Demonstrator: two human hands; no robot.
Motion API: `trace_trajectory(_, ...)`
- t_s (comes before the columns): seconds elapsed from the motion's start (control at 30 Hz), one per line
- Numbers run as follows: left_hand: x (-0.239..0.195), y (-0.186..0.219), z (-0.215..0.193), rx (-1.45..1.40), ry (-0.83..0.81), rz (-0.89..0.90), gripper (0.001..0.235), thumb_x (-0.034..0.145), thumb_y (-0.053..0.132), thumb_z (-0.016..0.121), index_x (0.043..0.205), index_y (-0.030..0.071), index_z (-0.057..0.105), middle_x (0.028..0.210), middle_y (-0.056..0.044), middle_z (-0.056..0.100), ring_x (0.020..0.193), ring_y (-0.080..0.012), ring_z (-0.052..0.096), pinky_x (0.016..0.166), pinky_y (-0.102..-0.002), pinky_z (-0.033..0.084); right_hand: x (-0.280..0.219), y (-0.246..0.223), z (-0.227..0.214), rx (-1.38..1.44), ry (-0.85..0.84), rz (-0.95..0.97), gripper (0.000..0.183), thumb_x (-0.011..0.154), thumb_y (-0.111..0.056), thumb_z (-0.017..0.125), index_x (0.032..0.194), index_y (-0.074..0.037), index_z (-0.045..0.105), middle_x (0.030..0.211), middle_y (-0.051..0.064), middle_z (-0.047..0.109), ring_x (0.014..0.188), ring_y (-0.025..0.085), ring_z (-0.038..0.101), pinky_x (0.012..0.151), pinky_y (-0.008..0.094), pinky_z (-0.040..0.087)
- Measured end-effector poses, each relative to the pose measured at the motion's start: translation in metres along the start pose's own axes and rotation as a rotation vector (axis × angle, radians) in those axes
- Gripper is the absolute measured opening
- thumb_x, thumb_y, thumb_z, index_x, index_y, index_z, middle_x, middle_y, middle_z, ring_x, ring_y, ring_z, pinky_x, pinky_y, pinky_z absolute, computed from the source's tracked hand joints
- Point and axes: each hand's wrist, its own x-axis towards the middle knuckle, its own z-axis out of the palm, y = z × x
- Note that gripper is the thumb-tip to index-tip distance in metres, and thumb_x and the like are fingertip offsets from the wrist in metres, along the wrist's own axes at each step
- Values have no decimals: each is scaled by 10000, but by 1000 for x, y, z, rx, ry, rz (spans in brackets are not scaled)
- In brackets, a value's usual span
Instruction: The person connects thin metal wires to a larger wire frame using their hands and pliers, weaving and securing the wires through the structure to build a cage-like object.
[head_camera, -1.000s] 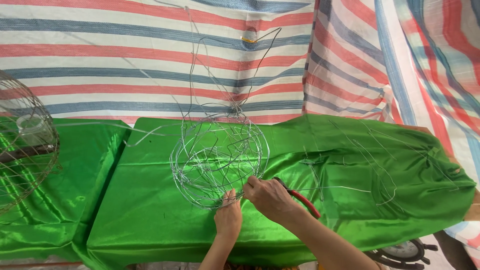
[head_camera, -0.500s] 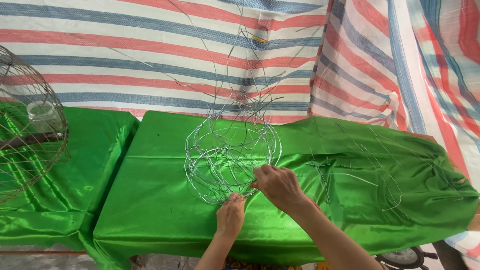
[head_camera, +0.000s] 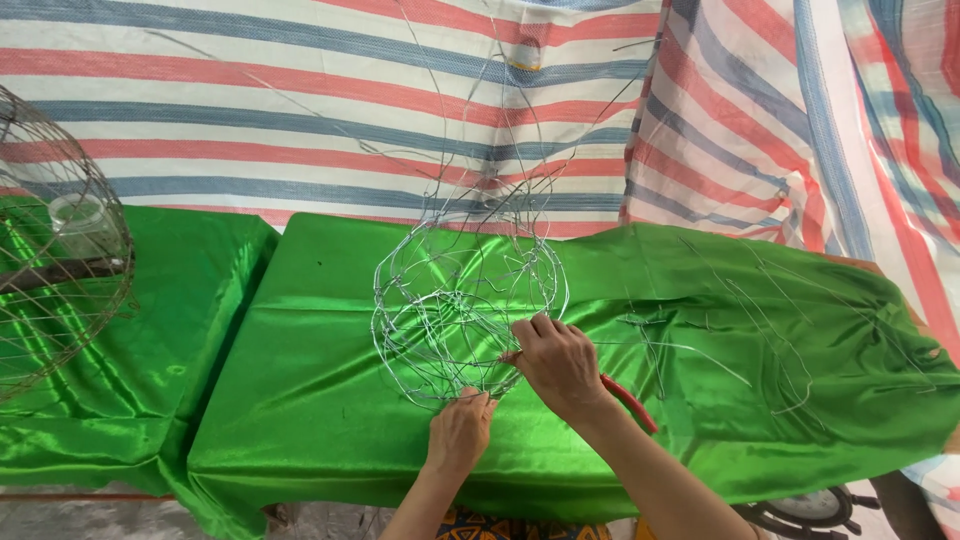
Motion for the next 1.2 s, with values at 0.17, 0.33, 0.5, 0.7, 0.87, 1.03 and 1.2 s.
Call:
trace_trajectory(0.17, 1, 1, 0, 3, -39, 0, 273, 1047, 304, 583, 931, 96, 716, 990, 34, 665, 502, -135, 642, 367, -276, 548, -35, -6, -26, 57, -27, -61, 484, 768, -375, 884, 1094, -122, 630, 996, 54, 689, 890, 256, 684, 804, 404, 546)
trace_trajectory(0.33, 1, -9, 13, -68, -118, -87, 326, 1034, 336, 550, 1202, 137, 745, 1312, -42, 686, 1243, -195, 637, 778, -503, 640, -95, -55, -39, 461, 503, -434, 106, 943, -65, 591, 889, -149, 559, 752, -33, 531, 673, 113, 399, 641, 268, 377)
trace_trajectory(0.5, 1, 9, -18, -137, -188, -152, 303, 1062, 315, 504, 965, 118, 714, 1188, -23, 659, 707, -292, 737, 537, -459, 577, -121, -51, 62, 802, 14, 163, 257, 964, -115, 656, 1187, 4, 700, 823, 73, 734, 650, 158, 663, 605, 278, 595)
trace_trajectory(0.7, 0, 3, -18, -99, -287, -213, 227, 1085, 277, 408, 1008, 202, 608, 1265, -26, 563, 737, -331, 649, 582, -482, 486, -98, -65, 76, 902, 117, 334, 177, 942, -154, 705, 1034, -5, 737, 835, 75, 751, 629, 128, 647, 578, 257, 574)
trace_trajectory(0.87, 1, 4, -32, -161, -378, -203, 329, 1035, 114, 400, 1202, 174, 677, 1535, -142, 473, 1261, -362, 612, 797, -575, 539, -95, -64, 74, 935, 99, 422, 95, 880, -110, 767, 944, -40, 760, 884, 81, 796, 733, 139, 753, 637, 223, 674)
trace_trajectory(1.03, 1, 4, -45, -180, -402, -132, 325, 1059, 196, 342, 1106, 160, 661, 1457, -39, 507, 850, -417, 715, 614, -556, 518, -101, -64, 96, 785, 150, 373, 161, 960, -180, 699, 905, -69, 596, 881, 51, 608, 662, 159, 610, 520, 277, 600)
trace_trajectory(1.2, -3, -5, -20, -176, -253, -111, 287, 1059, 264, 412, 1120, 158, 671, 1389, -90, 591, 818, -419, 728, 575, -575, 524, -100, -70, 102, 757, 215, 348, 158, 1001, -164, 625, 909, -86, 522, 862, 40, 531, 655, 156, 525, 517, 292, 569)
